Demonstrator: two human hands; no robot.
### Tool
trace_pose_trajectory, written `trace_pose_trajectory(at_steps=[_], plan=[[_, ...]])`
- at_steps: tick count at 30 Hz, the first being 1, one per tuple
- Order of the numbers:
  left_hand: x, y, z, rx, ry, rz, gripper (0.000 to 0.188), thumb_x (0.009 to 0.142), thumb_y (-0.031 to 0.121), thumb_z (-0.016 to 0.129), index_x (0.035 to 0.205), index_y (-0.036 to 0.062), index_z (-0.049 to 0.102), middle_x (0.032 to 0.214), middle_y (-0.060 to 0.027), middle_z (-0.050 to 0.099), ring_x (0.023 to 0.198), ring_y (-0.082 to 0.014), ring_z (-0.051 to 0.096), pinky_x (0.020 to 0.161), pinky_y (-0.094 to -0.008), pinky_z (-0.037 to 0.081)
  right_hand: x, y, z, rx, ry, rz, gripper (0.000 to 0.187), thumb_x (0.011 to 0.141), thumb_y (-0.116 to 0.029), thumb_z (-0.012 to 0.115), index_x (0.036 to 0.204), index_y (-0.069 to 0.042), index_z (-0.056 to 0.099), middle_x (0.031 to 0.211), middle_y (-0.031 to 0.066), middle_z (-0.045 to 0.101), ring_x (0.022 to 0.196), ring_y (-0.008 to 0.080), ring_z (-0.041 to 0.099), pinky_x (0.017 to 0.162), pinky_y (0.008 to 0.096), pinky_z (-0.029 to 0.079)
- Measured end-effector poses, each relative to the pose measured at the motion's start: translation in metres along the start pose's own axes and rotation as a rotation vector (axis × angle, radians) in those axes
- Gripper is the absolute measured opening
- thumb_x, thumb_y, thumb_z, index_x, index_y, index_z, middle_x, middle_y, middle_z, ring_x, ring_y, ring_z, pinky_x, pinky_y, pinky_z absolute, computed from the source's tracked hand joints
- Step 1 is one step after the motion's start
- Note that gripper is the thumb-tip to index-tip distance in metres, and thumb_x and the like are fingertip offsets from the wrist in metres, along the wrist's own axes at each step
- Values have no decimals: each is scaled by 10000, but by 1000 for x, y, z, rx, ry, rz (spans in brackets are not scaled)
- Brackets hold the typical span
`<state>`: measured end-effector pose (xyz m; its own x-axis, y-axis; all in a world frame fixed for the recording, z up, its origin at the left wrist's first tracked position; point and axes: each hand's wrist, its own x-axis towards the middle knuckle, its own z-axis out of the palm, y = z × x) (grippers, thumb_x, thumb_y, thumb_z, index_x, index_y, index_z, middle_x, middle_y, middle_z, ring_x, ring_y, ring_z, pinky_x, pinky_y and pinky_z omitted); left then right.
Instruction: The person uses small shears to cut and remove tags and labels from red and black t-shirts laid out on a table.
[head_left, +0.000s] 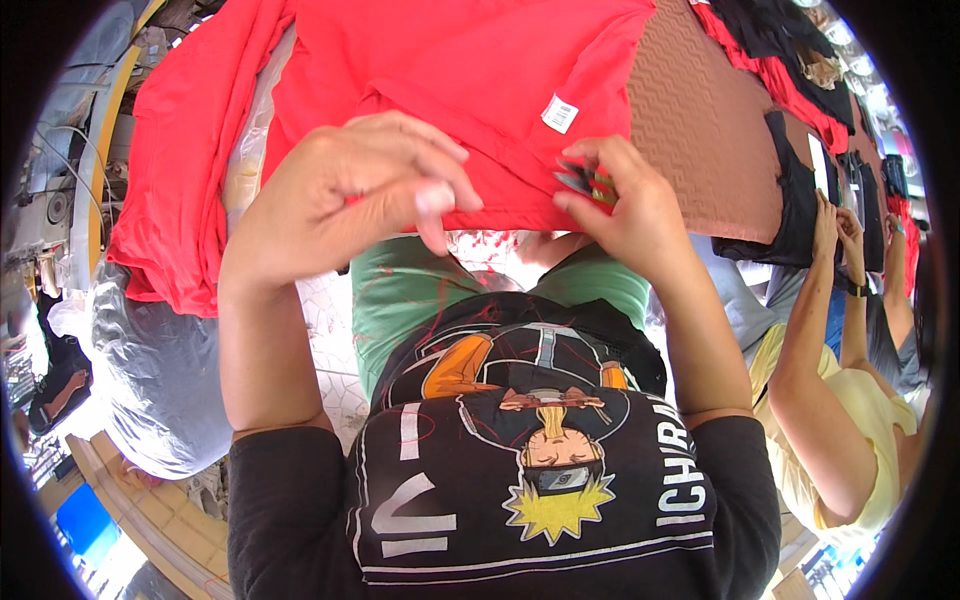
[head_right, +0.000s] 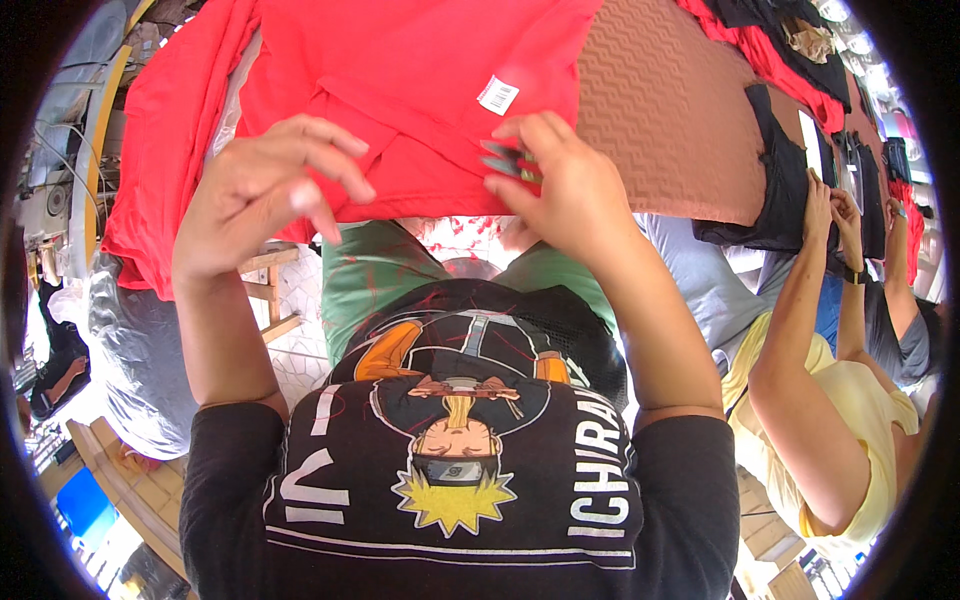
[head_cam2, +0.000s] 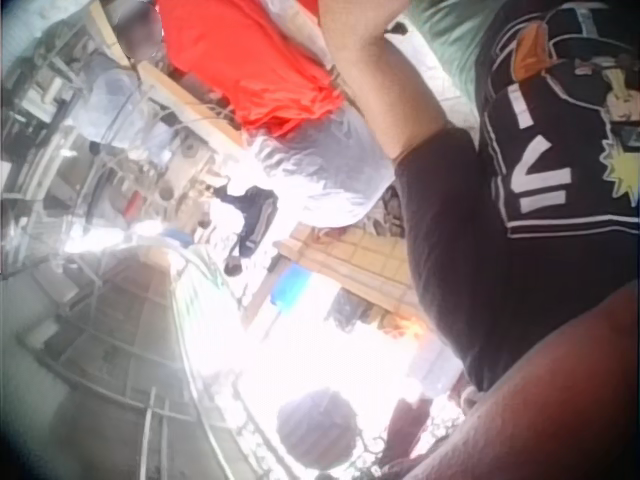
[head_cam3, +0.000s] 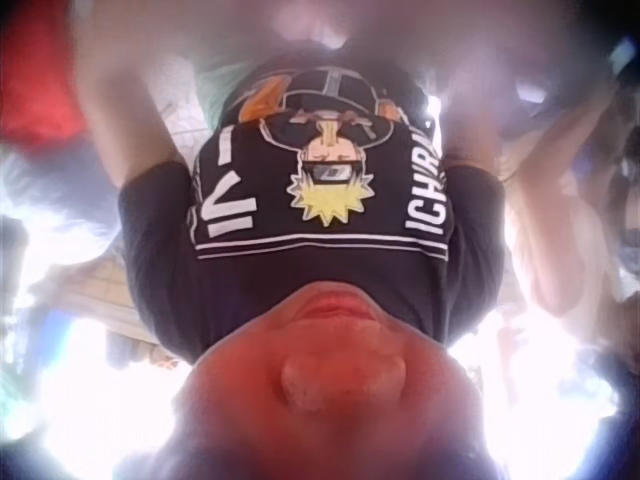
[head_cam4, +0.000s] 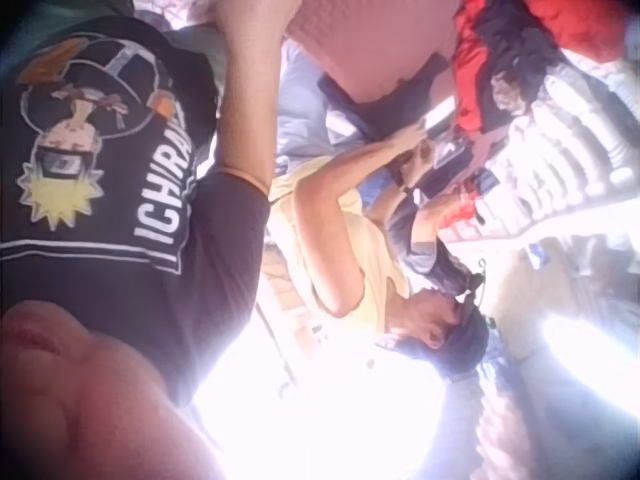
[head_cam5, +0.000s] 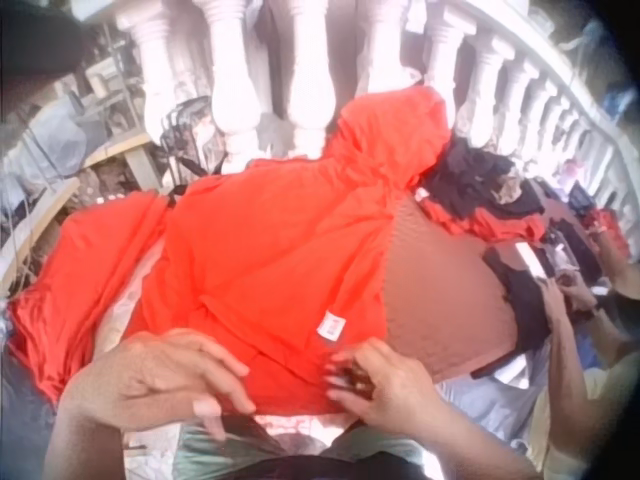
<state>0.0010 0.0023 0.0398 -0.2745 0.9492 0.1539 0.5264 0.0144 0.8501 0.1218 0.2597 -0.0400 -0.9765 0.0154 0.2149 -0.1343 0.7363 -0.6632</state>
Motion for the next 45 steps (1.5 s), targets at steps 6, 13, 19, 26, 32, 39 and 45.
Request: trace_pose_trajectory(at_steps=[6,13,19,26,32,39,45], plan=[[22,-64,35,723,275,-49,302,866,18,576,1167,2,598,1175,-125,638,1173,-259,563,1031,-405,395,-11,15,-18,-138,-158,-155,253,753,-70,728,979,-71,614,962,77,617,755,241,657,665,343,534],[27,-81,28,-133,424,-222,300,880,46,582,1177,71,620,1067,-71,691,1020,-155,638,904,-269,473,-19,16,-68,620,-221,260,67,910,-79,641,894,-17,622,764,-24,600,698,52,547,636,223,463],[45,-88,19,356,336,-560,242,853,213,703,1027,48,670,995,-51,684,929,-162,638,865,-292,486,-13,53,-39,499,-68,579,171,879,-175,694,828,-16,656,722,23,641,649,108,593,613,263,486],[55,-70,63,483,567,-199,282,811,189,741,1060,69,685,1104,-87,643,1016,-213,627,880,-322,494,-13,31,-41,4,204,286,264,867,-184,674,1060,-15,609,906,169,679,827,301,660,751,361,508],[78,-63,119,386,442,-131,296,781,172,751,1048,57,695,1092,-82,643,974,-245,627,852,-334,506,-21,23,-18,387,212,290,252,877,-133,655,1091,-11,600,952,169,685,909,273,670,808,360,511],[77,-74,133,453,463,-209,207,800,162,729,982,65,716,1042,-73,662,943,-226,630,826,-317,510,-27,33,-5,411,150,416,230,878,-102,653,1078,4,609,974,160,693,927,233,676,823,340,509],[63,-71,97,-417,394,-245,147,887,134,656,849,3,710,1010,-94,683,947,-160,625,871,-281,470,-26,34,-6,406,123,423,233,876,-85,653,1086,6,612,953,140,694,911,211,673,822,326,510]])
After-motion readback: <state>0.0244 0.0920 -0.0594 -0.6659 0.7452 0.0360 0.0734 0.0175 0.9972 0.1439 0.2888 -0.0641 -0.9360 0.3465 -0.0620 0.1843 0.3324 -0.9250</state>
